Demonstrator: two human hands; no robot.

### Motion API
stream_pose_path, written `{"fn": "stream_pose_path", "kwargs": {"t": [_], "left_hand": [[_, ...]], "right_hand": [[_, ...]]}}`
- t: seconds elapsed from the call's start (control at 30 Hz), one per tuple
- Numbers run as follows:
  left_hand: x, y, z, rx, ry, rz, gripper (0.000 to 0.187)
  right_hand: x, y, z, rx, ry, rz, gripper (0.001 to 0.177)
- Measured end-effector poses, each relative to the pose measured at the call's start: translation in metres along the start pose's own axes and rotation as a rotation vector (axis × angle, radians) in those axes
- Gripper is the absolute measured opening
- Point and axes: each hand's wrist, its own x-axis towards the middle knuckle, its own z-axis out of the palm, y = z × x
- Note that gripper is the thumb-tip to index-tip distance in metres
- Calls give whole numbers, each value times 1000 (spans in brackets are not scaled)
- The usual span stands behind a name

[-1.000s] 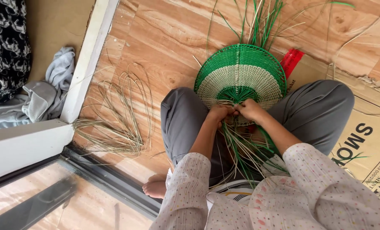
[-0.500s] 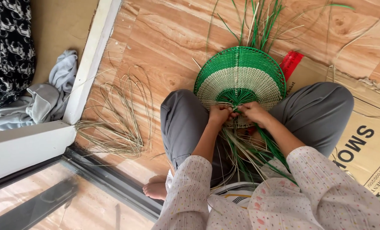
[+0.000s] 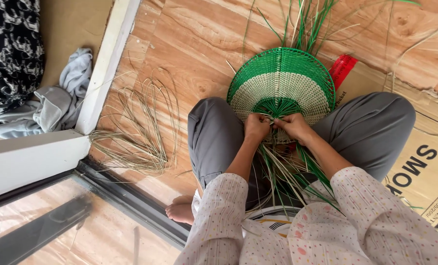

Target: A person sits on the floor and weaves a decorative fan using green and natural fibers.

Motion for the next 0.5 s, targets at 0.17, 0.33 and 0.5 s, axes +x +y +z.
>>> {"fn": "stream_pose_path", "kwargs": {"t": [0.17,0.33,0.5], "left_hand": [[-50,42,-20,-50,-33,-16,25],[-5,-18,5,-56,-122,-35,24],[-13,12,-18,-133,-280,-149,44]], "right_hand": [[27,33,-4,96,3,6,42],[-18,-27,3,179,6,70,47],[4,7,2,272,-11,103,51]]}}
